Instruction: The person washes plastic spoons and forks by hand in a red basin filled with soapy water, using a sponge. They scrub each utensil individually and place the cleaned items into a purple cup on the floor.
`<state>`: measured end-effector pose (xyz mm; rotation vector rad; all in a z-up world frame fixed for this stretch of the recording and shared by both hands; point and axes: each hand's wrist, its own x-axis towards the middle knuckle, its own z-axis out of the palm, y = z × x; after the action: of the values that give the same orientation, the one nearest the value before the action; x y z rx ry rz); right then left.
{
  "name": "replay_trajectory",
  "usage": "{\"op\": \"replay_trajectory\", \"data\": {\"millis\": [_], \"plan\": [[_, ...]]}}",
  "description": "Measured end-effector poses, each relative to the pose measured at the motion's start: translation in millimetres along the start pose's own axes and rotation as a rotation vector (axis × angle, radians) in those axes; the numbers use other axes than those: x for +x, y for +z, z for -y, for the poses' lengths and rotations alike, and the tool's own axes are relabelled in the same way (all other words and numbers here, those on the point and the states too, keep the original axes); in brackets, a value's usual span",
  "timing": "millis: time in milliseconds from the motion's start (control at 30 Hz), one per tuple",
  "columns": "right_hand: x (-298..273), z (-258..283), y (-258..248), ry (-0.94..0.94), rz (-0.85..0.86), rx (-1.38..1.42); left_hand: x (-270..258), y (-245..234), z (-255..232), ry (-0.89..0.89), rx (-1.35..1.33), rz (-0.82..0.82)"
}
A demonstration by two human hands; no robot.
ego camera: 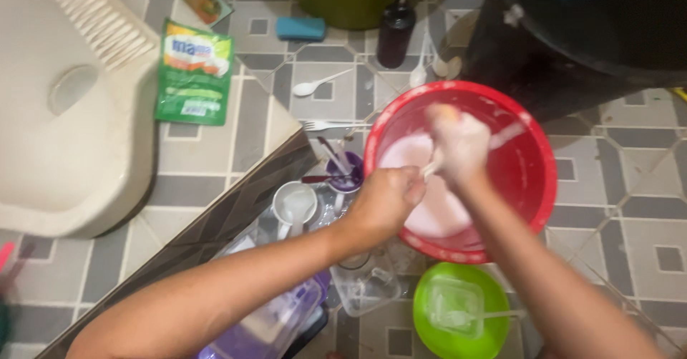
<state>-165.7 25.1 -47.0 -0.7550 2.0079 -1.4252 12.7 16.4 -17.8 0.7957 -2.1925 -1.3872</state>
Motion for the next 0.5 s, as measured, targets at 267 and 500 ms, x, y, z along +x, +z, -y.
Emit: {"op": "replay_trajectory", "data": {"millis": [267, 500], "plan": [[38, -28, 13, 0.080, 0.755, -0.911, 44, -138, -9, -0.236, 0.557, 0.389], [11, -77, 15, 0.103, 1.249, -1.355, 31, -148, 8, -0.197, 0.972, 0.374]]}}
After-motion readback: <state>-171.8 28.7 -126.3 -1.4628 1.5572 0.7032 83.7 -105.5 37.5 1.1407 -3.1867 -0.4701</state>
